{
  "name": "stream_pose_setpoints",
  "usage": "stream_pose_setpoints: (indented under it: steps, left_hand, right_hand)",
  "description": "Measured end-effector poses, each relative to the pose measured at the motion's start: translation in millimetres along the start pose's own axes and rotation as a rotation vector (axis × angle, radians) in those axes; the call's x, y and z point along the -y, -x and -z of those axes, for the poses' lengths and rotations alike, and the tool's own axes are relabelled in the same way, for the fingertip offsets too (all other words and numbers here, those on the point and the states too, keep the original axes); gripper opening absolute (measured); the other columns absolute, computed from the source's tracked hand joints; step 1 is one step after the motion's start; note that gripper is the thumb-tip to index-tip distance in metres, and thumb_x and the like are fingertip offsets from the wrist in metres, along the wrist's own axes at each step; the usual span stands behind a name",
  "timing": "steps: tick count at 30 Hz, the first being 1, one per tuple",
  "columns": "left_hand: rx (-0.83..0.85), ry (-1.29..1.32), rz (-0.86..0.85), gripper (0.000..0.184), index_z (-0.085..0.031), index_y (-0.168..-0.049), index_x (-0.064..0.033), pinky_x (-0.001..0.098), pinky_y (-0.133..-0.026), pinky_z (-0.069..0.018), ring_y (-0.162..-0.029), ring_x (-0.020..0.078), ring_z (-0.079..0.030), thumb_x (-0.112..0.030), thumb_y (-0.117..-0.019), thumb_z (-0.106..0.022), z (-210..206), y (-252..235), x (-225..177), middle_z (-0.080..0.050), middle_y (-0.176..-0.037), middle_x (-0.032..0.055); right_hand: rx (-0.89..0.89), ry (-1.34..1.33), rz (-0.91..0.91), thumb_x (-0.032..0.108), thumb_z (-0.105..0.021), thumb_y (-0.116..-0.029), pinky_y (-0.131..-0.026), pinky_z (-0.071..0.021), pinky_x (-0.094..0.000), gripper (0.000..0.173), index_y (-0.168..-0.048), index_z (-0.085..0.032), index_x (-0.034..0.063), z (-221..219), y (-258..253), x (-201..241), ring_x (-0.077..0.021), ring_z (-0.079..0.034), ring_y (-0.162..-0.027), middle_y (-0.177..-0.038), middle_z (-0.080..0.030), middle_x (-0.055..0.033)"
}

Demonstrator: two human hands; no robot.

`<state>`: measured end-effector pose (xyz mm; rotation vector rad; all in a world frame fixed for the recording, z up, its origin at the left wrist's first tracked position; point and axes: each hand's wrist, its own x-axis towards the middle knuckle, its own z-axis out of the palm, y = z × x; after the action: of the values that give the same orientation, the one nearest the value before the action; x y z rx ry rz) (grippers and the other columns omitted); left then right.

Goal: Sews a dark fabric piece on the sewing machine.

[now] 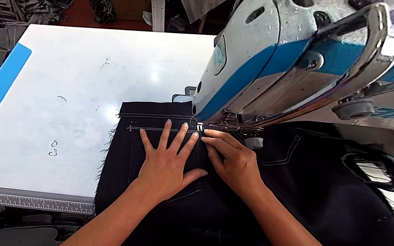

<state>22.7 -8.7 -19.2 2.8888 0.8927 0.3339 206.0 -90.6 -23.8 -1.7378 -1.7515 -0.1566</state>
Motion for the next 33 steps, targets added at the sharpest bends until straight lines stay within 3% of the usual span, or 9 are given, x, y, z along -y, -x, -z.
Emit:
stream_pose_setpoints:
  steps: [9, 13, 33]
  left_hand:
    - [-0.011, -0.011, -0.001, 0.087, -0.041, -0.159, -0.0248, 0.0890, -0.102, -0.0071, -0.154, 0.0475, -0.019, -0.081, -0.0924, -0.030, -1.7, 0.7, -0.1, -0.033, -0.166, 0.0093]
    - [-0.017, -0.009, -0.002, 0.086, -0.042, -0.158, -0.0249, 0.0890, -0.103, -0.0079, -0.154, 0.0480, -0.020, -0.080, -0.0924, -0.032, -0.8, 2.1, -0.9, -0.034, -0.166, 0.0093]
    - [0.014, -0.001, 0.001, 0.087, -0.041, -0.158, -0.0223, 0.0886, -0.103, -0.0070, -0.154, 0.0479, -0.018, -0.079, -0.0927, -0.034, 2.8, 0.5, -1.3, -0.032, -0.167, 0.0097]
  right_hand:
    - [0.014, 0.018, -0.007, 0.009, -0.055, -0.0982, -0.082, -0.0595, -0.0335, 0.025, -0.108, -0.078, 0.0062, -0.2, 1.7, 0.6, -0.0229, -0.073, -0.105, -0.121, -0.074, -0.0107]
    - [0.015, 0.013, 0.000, 0.009, -0.056, -0.0982, -0.087, -0.0588, -0.0329, 0.025, -0.108, -0.079, 0.0064, 0.9, 4.3, 0.9, -0.0221, -0.072, -0.110, -0.120, -0.074, -0.0111]
    - [0.009, 0.015, 0.009, 0.010, -0.056, -0.0970, -0.090, -0.0583, -0.0330, 0.025, -0.106, -0.079, 0.0075, 1.5, 2.5, -0.7, -0.0216, -0.071, -0.114, -0.121, -0.074, -0.0096]
